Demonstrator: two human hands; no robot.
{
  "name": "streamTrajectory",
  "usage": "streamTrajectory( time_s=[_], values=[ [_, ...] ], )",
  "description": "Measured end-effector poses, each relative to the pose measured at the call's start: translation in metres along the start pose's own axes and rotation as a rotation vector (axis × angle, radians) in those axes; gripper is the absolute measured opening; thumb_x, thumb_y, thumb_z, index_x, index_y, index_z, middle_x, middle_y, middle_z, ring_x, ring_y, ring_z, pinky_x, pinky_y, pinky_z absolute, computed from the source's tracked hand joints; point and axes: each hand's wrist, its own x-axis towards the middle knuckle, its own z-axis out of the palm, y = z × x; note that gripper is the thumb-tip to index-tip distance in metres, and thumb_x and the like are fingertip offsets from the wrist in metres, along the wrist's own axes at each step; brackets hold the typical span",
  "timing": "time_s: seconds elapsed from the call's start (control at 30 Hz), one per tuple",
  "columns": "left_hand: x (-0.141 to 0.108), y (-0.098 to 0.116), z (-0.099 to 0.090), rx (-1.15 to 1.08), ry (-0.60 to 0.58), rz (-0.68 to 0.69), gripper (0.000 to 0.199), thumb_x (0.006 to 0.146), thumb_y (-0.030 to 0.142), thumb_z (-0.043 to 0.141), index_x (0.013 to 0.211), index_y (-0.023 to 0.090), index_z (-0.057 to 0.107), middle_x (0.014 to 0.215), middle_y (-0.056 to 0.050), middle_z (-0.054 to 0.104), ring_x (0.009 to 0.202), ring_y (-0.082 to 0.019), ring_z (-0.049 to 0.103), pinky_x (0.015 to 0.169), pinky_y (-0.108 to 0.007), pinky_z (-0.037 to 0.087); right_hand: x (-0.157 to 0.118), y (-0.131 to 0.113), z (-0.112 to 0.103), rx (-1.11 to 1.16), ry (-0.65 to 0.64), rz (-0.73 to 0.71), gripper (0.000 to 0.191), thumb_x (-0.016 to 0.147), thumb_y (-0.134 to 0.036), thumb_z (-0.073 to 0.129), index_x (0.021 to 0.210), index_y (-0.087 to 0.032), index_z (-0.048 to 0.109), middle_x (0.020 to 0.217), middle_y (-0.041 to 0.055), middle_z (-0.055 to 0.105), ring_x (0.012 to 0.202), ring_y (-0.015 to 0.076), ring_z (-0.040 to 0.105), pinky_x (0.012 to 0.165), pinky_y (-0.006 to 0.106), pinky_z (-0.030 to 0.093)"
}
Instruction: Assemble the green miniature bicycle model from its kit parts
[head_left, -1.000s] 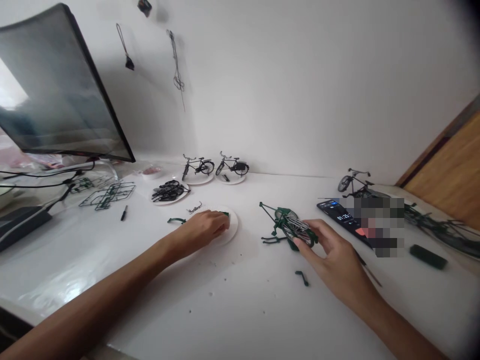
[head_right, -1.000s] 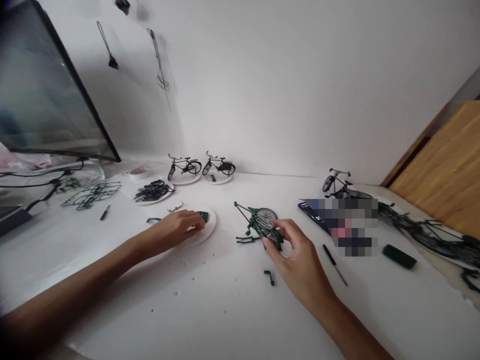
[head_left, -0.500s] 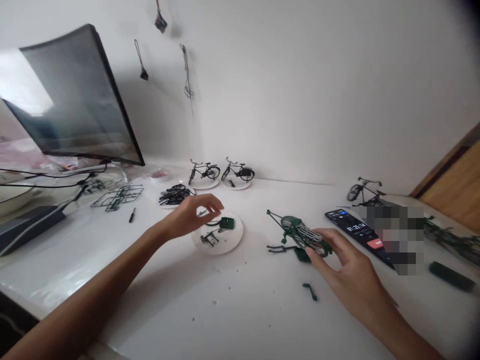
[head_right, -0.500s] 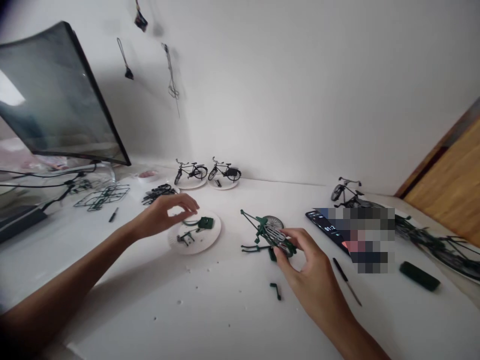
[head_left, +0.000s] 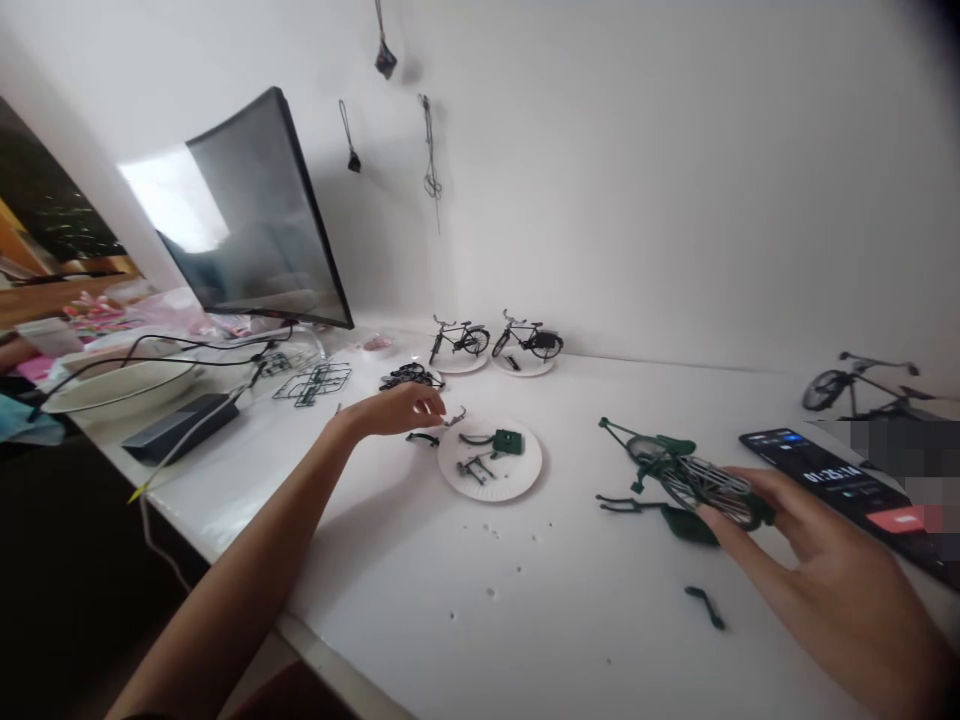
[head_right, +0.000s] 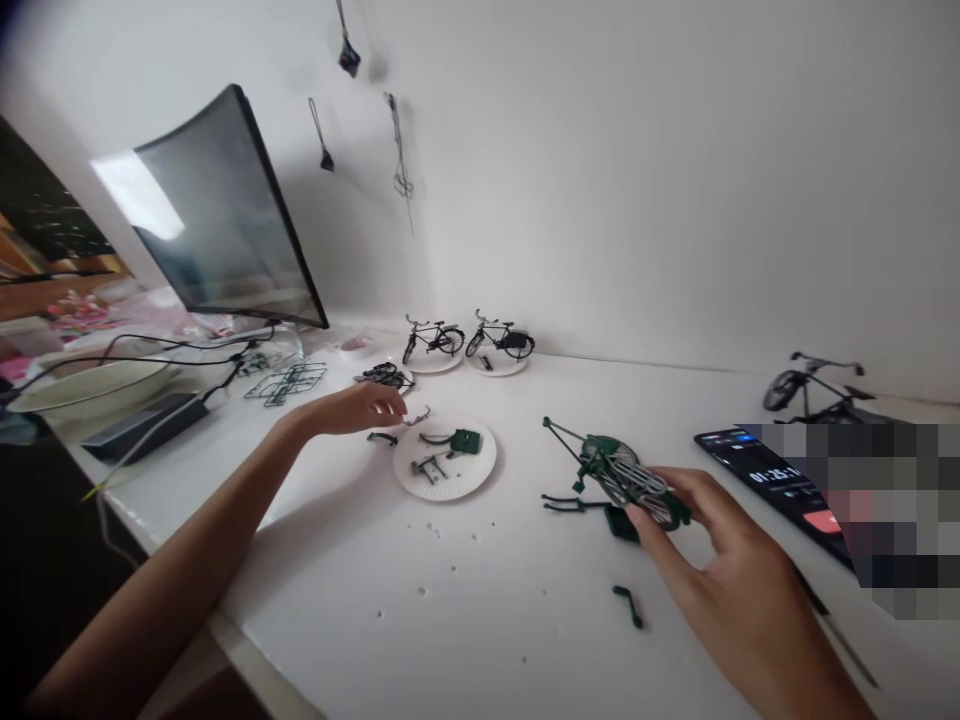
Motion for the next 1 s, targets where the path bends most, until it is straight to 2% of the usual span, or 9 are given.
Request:
streamTrajectory(
  time_s=[0.2,0.37,0.57,0.63,0.8,1.0],
  values=[
    [0.001,0.012,0.005,-0.078,-0.074,0.014,0.027,0.089,0.039,0.06,0.104,0.018,0.068,0.102,-0.008,0.071,0.09,-0.017,0.068,0.071,-0.024,0.052,0.0,0.005,0.001,-0.13,0.031,0.055,0.038,0.079,-0.058,0.056,0.11,-0.036,0.057,0.101,0.0031,0.07,0.097,0.0304,0.066,0.076,0.038,0.047],
    [0.003,0.027,0.011,-0.122,-0.114,0.079,0.024,0.091,0.036,0.058,0.105,0.018,0.066,0.103,-0.007,0.072,0.091,-0.016,0.069,0.072,-0.024,0.053,0.0,0.005,0.002,-0.12,0.046,0.026,0.036,0.08,-0.057,0.056,0.109,-0.035,0.058,0.101,0.0037,0.071,0.095,0.0308,0.067,0.075,0.037,0.047],
    [-0.001,0.051,0.02,-0.004,0.028,0.146,0.02,0.093,0.029,0.055,0.107,0.017,0.064,0.102,-0.008,0.069,0.089,-0.017,0.065,0.07,-0.027,0.049,0.0,0.005,0.003,-0.126,0.047,0.014,0.037,0.08,-0.056,0.055,0.109,-0.034,0.058,0.102,0.0046,0.071,0.095,0.0307,0.067,0.074,0.037,0.048],
    [-0.003,0.066,0.026,0.031,0.04,0.214,0.018,0.093,0.027,0.057,0.106,0.018,0.064,0.104,-0.007,0.068,0.09,-0.017,0.063,0.075,-0.029,0.048,0.0,0.004,0.002,-0.112,0.042,0.04,0.039,0.08,-0.055,0.057,0.112,-0.034,0.057,0.104,0.005,0.071,0.1,0.0312,0.067,0.075,0.038,0.048],
    [-0.007,0.097,0.044,0.103,-0.038,0.369,0.014,0.089,0.025,0.064,0.101,0.02,0.068,0.098,-0.005,0.068,0.085,-0.017,0.062,0.079,-0.03,0.047,0.0,0.001,0.002,-0.022,0.013,0.056,0.041,0.077,-0.056,0.06,0.111,-0.034,0.059,0.109,0.0035,0.072,0.106,0.0313,0.066,0.083,0.041,0.048],
    [-0.008,0.103,0.05,0.18,-0.061,0.437,0.01,0.09,0.022,0.064,0.099,0.019,0.068,0.097,-0.005,0.068,0.088,-0.018,0.061,0.083,-0.031,0.045,-0.001,-0.01,0.002,0.022,0.003,0.058,0.038,0.077,-0.052,0.061,0.109,-0.032,0.06,0.11,0.0022,0.071,0.107,0.0291,0.066,0.09,0.041,0.046]
  ],
)
